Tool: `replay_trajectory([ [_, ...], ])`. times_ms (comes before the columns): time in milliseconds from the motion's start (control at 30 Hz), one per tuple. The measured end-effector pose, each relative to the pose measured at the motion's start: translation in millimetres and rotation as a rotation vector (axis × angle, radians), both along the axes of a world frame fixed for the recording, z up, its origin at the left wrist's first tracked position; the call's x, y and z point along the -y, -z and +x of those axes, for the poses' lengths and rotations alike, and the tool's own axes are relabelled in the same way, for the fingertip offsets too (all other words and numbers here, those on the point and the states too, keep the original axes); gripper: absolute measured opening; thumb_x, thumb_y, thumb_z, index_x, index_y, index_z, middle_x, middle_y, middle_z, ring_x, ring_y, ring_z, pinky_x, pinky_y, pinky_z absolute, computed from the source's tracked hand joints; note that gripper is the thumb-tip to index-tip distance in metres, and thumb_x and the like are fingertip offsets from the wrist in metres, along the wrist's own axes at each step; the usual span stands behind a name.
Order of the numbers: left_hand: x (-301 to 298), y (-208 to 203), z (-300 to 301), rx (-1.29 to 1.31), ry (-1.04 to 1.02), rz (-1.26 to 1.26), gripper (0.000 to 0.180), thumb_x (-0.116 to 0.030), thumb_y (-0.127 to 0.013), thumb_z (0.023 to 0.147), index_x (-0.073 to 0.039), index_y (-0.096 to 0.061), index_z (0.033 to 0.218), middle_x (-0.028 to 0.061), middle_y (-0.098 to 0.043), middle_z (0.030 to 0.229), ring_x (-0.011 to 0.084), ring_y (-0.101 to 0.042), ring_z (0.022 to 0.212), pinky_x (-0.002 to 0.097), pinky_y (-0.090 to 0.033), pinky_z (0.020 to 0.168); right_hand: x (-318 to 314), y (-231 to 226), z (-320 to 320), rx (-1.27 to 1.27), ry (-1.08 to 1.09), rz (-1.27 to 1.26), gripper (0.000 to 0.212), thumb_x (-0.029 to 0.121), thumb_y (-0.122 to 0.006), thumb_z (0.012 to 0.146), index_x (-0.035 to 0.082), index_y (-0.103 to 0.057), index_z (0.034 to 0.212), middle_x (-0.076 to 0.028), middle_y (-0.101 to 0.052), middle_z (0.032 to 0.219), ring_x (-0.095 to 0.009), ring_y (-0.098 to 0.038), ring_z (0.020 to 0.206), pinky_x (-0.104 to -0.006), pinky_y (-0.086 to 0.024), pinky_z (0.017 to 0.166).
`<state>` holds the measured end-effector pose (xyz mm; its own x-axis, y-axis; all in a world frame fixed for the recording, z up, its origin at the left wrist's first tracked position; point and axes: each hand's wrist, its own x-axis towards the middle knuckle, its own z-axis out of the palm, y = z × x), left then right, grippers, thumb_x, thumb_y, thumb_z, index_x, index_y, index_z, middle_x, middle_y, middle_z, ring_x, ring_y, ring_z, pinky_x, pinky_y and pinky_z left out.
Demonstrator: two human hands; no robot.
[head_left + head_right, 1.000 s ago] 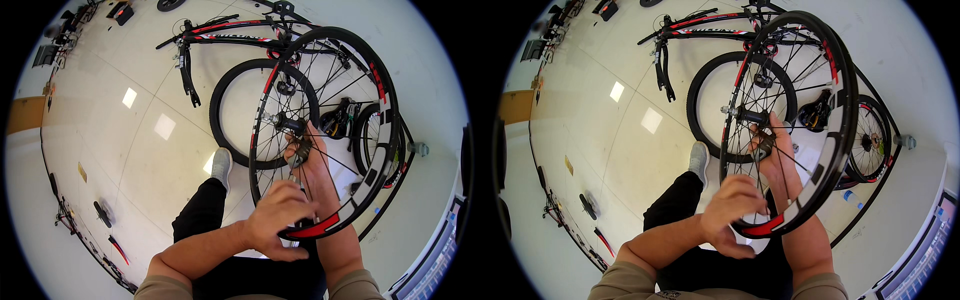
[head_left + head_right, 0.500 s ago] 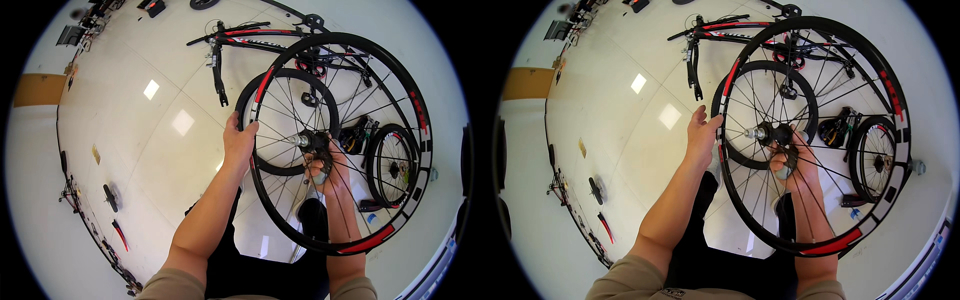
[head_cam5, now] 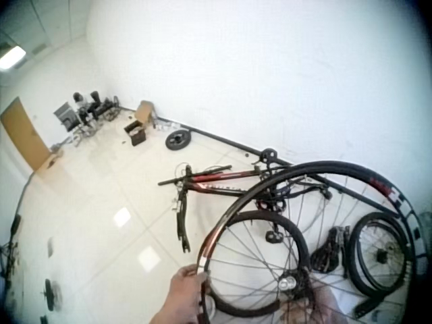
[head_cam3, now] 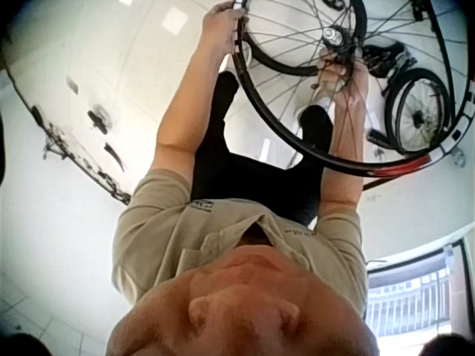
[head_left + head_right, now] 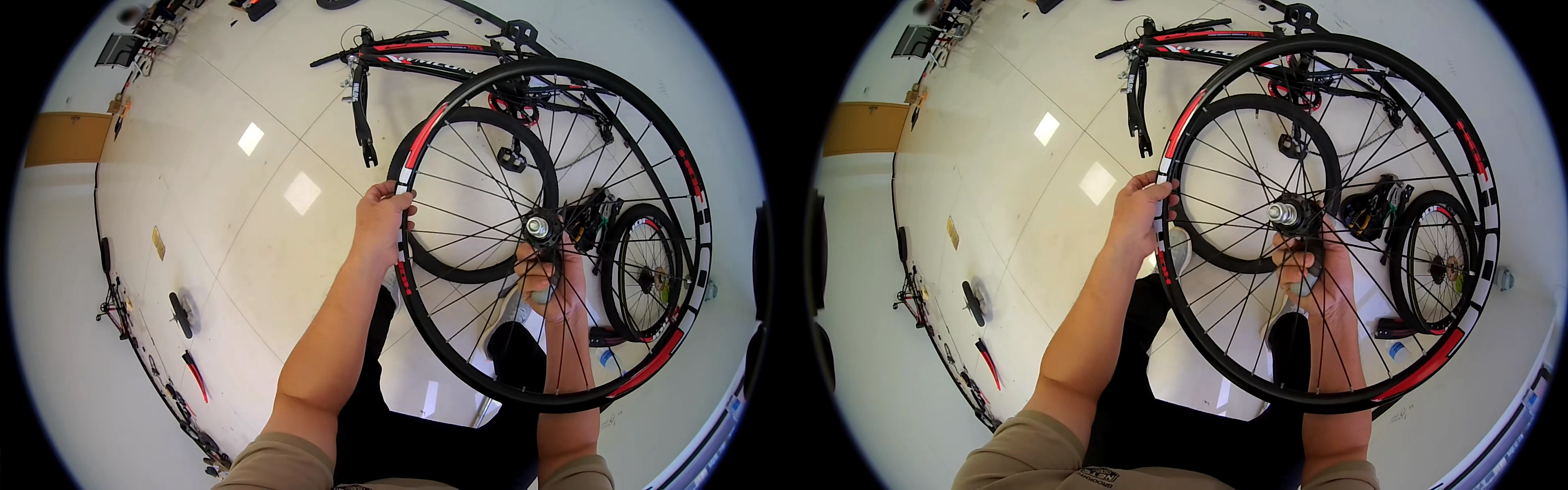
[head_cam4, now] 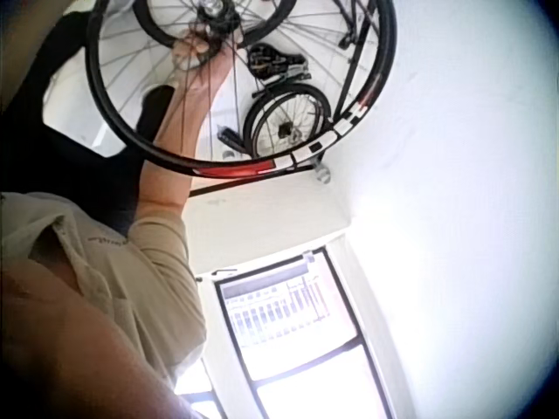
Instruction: The person holds a bicycle wheel and uses a spoke wrench to tighten the spokes. They then use a yellow tool to adjust the rim and continue tightening the spokes.
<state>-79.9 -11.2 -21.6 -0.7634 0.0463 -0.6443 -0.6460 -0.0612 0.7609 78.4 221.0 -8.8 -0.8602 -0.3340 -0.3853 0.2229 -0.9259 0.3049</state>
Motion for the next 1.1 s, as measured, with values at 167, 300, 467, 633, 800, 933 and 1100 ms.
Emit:
replay_trajectory([
  [167, 18, -4, -14, 0.046, 0.070, 0.252, 0.021, -0.003, -0.065, 0.089, -0.001, -0.056, 0.109, 0.0136, -0.070, 0.102, 0.0176, -0.063, 0.075, 0.0318, -0.053, 0.064, -2, 1, 1, -0.029, 0.003, -0.001, 0.041, 0.043, -0.056, 0.098, 0.002, -0.058, 0.101, -0.009, -0.054, 0.087, -0.012, -0.053, 0.062, -0.0283, -0.048, 0.052],
  [300, 14, -13, -14, 0.050, 0.049, 0.328, 0.036, -0.002, -0.064, 0.091, 0.000, -0.056, 0.126, 0.0129, -0.068, 0.105, 0.0177, -0.062, 0.076, 0.0318, -0.052, 0.065, -3, 0, 1, -0.045, 0.037, -0.035, 0.043, 0.043, -0.056, 0.097, 0.001, -0.058, 0.100, -0.008, -0.055, 0.088, -0.012, -0.054, 0.062, -0.0288, -0.048, 0.052],
  [467, 19, -2, -15, 0.071, 0.053, 0.351, 0.040, -0.002, -0.063, 0.093, -0.004, -0.055, 0.132, 0.0127, -0.068, 0.106, 0.0181, -0.061, 0.076, 0.0325, -0.052, 0.064, -2, -4, 0, 0.013, 0.039, -0.053, 0.044, 0.047, -0.056, 0.098, 0.003, -0.062, 0.103, -0.007, -0.054, 0.081, -0.012, -0.051, 0.059, -0.0279, -0.043, 0.049],
  [633, 14, -2, -11, 0.086, 0.033, 0.269, 0.027, -0.003, -0.060, 0.095, -0.004, -0.056, 0.123, 0.0123, -0.068, 0.105, 0.0182, -0.061, 0.075, 0.0322, -0.051, 0.062, 3, -2, -1, -0.043, 0.043, -0.023, 0.041, 0.041, -0.052, 0.100, 0.001, -0.057, 0.110, -0.007, -0.052, 0.082, -0.012, -0.053, 0.061, -0.0277, -0.044, 0.048],
  [800, 13, 3, -10, 0.105, 0.078, 0.220, 0.020, -0.004, -0.058, 0.097, -0.004, -0.056, 0.117, 0.0113, -0.068, 0.103, 0.0176, -0.061, 0.073, 0.0316, -0.050, 0.061, 2, 1, -2, -0.001, 0.104, 0.048, 0.047, 0.044, -0.050, 0.101, -0.002, -0.058, 0.106, -0.010, -0.054, 0.085, -0.014, -0.055, 0.061, -0.0314, -0.049, 0.050],
  [933, 15, 6, -9, 0.146, 0.123, 0.263, 0.014, -0.008, -0.055, 0.099, -0.007, -0.058, 0.113, 0.0098, -0.066, 0.104, 0.0181, -0.057, 0.076, 0.0328, -0.047, 0.063, 7, -1, 3, -0.007, 0.152, 0.117, 0.027, 0.037, -0.058, 0.100, 0.018, -0.060, 0.118, -0.018, -0.060, 0.095, -0.010, -0.054, 0.060, -0.0259, -0.047, 0.049],
  [1100, 17, 10, -8, 0.195, 0.168, 0.352, 0.013, -0.009, -0.054, 0.100, -0.005, -0.056, 0.112, 0.0103, -0.063, 0.102, 0.0188, -0.055, 0.075, 0.0332, -0.045, 0.063, 14, -17, 0, 0.020, 0.198, 0.226, 0.030, 0.040, -0.060, 0.099, 0.013, -0.062, 0.113, -0.017, -0.063, 0.091, -0.008, -0.053, 0.056, -0.0233, -0.044, 0.046],
])
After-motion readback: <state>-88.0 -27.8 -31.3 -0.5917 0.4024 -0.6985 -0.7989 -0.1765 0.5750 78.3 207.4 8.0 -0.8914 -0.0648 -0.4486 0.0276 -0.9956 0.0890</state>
